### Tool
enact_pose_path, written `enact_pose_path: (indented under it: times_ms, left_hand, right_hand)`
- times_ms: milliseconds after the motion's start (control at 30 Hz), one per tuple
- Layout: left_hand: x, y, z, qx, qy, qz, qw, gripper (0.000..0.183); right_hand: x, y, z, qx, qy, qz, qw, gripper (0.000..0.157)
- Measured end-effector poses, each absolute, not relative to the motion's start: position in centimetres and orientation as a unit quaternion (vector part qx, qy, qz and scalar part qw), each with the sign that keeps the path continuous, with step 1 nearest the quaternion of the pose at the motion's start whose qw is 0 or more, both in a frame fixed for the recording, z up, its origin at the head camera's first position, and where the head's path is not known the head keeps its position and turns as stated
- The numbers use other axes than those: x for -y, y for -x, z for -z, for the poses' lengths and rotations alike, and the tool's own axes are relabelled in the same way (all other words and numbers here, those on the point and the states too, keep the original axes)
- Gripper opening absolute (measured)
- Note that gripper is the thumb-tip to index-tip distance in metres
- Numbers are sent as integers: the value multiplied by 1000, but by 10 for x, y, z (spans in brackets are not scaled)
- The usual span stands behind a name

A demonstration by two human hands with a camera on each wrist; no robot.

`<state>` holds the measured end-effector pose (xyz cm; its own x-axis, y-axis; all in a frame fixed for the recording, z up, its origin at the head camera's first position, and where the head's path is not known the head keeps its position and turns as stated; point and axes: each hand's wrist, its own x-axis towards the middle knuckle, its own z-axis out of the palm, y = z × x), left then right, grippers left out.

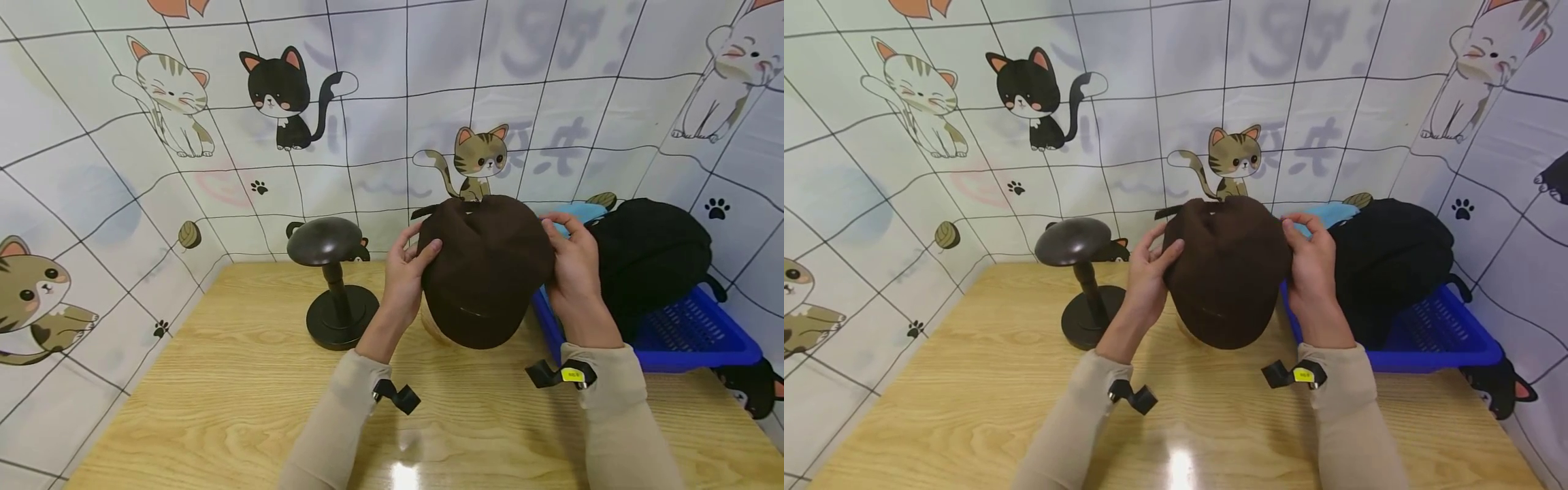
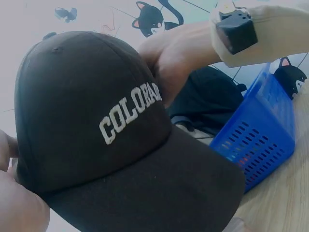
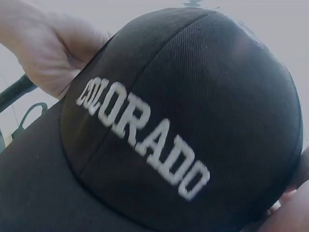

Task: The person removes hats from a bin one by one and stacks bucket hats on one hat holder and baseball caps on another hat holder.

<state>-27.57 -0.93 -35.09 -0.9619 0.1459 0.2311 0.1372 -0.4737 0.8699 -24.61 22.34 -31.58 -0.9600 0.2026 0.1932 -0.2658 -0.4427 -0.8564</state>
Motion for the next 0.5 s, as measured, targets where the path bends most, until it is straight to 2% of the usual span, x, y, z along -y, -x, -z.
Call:
enact_pose_path:
  times_ms: [167, 367, 500]
  left_hand:
    - [7, 280, 354, -505, -124, -853, -27, 44]
    - [9, 285, 355, -464, -120, -877, -34, 47]
    - [11, 286, 355, -450, -110, -885, -45, 39]
  right_hand:
    - [-218, 251, 318, 498, -58, -851, 155, 16]
    - [-220, 254, 322, 468, -103, -867, 138, 44]
    - [-220, 257, 325, 480, -94, -864, 118, 47]
